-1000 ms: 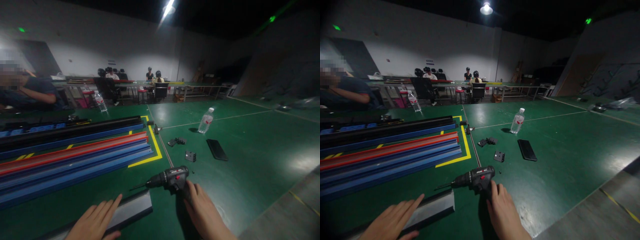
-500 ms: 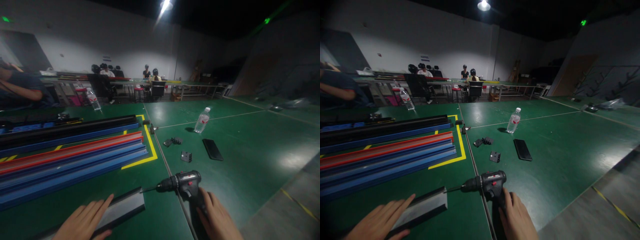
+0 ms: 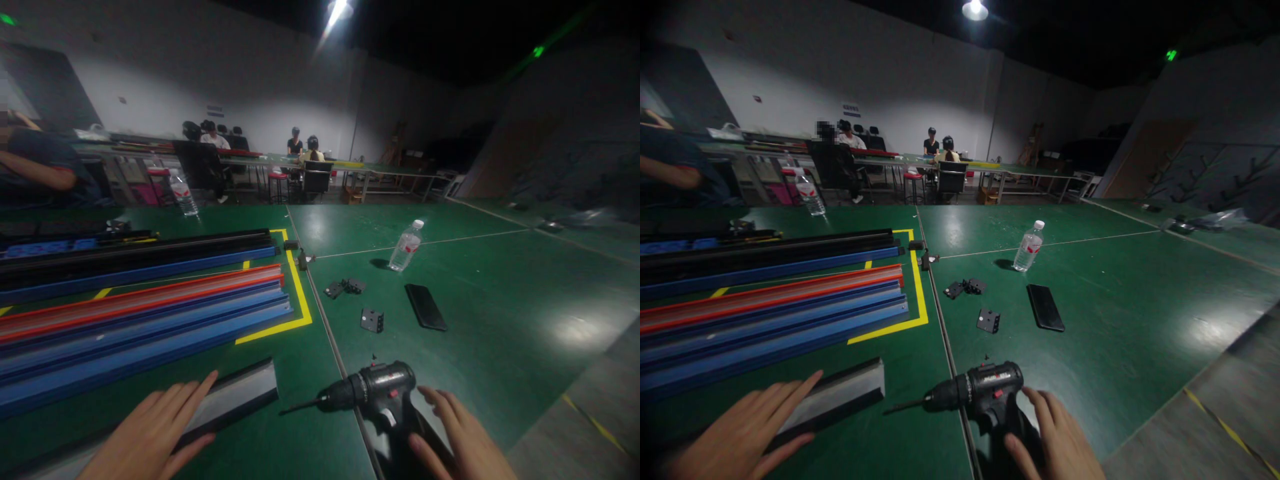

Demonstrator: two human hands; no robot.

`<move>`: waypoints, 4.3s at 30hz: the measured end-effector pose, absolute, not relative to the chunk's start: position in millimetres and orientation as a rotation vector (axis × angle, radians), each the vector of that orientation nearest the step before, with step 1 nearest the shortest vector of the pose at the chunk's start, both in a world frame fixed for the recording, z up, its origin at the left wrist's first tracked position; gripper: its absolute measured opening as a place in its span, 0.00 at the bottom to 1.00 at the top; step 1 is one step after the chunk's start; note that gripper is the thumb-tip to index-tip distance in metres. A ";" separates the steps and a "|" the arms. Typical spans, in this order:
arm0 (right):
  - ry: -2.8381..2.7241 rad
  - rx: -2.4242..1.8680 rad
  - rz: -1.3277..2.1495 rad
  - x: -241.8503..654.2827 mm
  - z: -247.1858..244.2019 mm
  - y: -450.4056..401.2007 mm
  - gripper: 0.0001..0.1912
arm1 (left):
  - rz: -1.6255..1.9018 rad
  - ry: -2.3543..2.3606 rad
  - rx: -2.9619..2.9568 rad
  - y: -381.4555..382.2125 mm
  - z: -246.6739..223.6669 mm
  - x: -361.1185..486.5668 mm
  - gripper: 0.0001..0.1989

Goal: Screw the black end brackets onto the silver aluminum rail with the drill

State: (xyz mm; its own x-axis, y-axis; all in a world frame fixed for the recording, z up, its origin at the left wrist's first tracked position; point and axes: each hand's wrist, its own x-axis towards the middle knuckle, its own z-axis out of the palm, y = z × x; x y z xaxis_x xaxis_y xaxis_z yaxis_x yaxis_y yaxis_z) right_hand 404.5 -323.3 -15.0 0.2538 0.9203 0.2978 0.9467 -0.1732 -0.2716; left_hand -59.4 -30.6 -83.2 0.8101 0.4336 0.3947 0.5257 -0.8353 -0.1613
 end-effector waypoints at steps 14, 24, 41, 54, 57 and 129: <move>-2.021 -2.338 0.134 481.6 14.2 -103.3 0.10 | -0.486 -0.772 -2.720 -45.9 -57.1 -46.1 0.40; -1.993 -2.345 0.067 491.9 -0.3 -106.5 0.13 | -0.365 -0.922 -2.809 -50.1 -53.2 -44.9 0.39; -2.407 -2.246 -0.227 462.2 -2.7 -100.6 0.10 | -0.427 -0.897 -2.809 -47.9 -57.6 -46.1 0.39; -2.564 -2.224 -0.389 447.1 14.8 -89.0 0.11 | -0.395 -0.968 -2.876 -50.3 -49.4 -42.8 0.37; -2.584 -2.230 -0.392 440.8 17.2 -89.8 0.12 | -0.389 -0.963 -2.889 -50.2 -48.8 -43.0 0.37; -2.077 -2.139 1.161 286.3 -12.1 -48.1 0.15 | -0.409 -0.856 -2.781 -47.4 -53.4 -47.5 0.37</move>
State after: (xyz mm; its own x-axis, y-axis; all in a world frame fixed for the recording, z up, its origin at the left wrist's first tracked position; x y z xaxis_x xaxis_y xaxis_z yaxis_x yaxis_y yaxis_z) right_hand 286.3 -48.1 -12.1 -0.1054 0.8464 -0.5220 0.8883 -0.1559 -0.4321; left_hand -47.5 -47.4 -53.4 0.7937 0.5177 0.3193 0.5738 -0.8115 -0.1107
